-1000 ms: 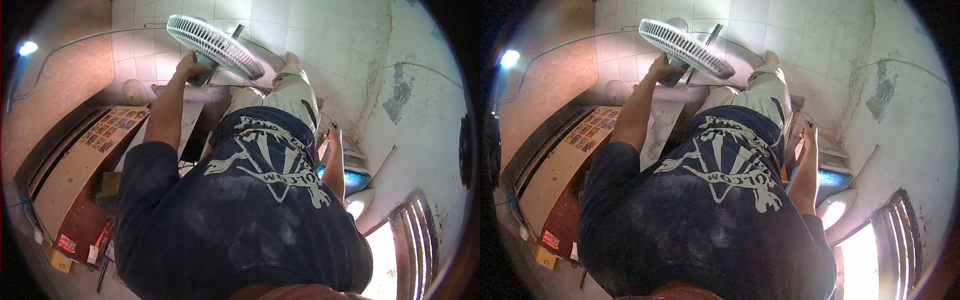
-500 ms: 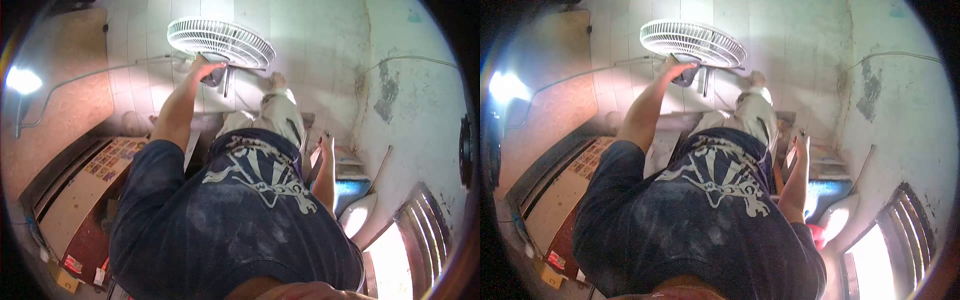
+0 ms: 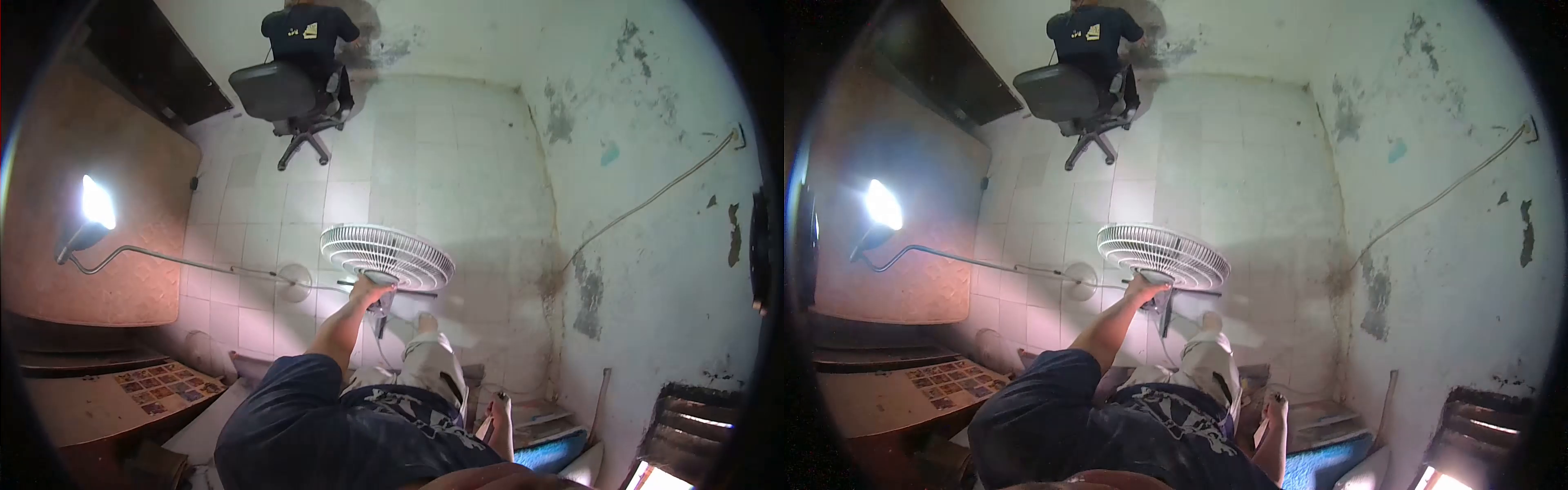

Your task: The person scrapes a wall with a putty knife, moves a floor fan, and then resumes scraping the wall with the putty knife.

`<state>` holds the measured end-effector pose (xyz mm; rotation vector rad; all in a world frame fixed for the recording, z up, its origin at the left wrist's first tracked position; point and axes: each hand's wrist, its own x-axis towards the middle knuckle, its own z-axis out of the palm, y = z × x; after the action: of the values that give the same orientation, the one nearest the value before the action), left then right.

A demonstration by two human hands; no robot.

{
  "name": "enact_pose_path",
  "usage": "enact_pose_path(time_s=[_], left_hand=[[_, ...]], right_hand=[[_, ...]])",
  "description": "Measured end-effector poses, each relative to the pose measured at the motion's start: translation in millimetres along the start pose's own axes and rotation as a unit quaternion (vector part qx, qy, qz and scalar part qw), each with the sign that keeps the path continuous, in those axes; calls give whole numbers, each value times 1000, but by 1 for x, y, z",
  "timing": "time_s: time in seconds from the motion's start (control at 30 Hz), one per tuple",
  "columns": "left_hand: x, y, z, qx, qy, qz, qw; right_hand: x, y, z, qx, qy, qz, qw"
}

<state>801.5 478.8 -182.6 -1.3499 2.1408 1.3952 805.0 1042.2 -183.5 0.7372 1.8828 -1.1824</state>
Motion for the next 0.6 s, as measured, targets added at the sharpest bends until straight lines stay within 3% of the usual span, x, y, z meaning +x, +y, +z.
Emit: enact_pose_path(time_s=[0.07,0.17,0.23,0.33,0.4,0.5,0.53,0.57,0.6], left_hand=[[7,-2,2,4,30,33,999],[17,-4,6,-14,1,42,999],[-7,26,-10,35,45,-76,995],[15,5,-3,67,40,-29,997],[1,17,-6,66,60,-48,995],[-19,19,-12,-13,49,-74,996],[-17,12,-9,-12,65,-55,996],[-5,-2,-2,-11,81,-35,996],[4,-21,8,-28,120,-21,992]], right_hand=[[-19,-18,7,11,53,-17,998],[-14,-17,3,16,48,-7,999],[-8,-12,-1,33,66,3,997],[-12,-23,-5,12,57,-3,998],[-17,-39,-5,11,50,-4,999],[-9,-36,-12,-53,43,-112,991],[21,-13,-25,-73,74,-149,983],[7,-28,-21,-34,87,-109,990],[-8,-39,-19,-47,89,-165,981]])
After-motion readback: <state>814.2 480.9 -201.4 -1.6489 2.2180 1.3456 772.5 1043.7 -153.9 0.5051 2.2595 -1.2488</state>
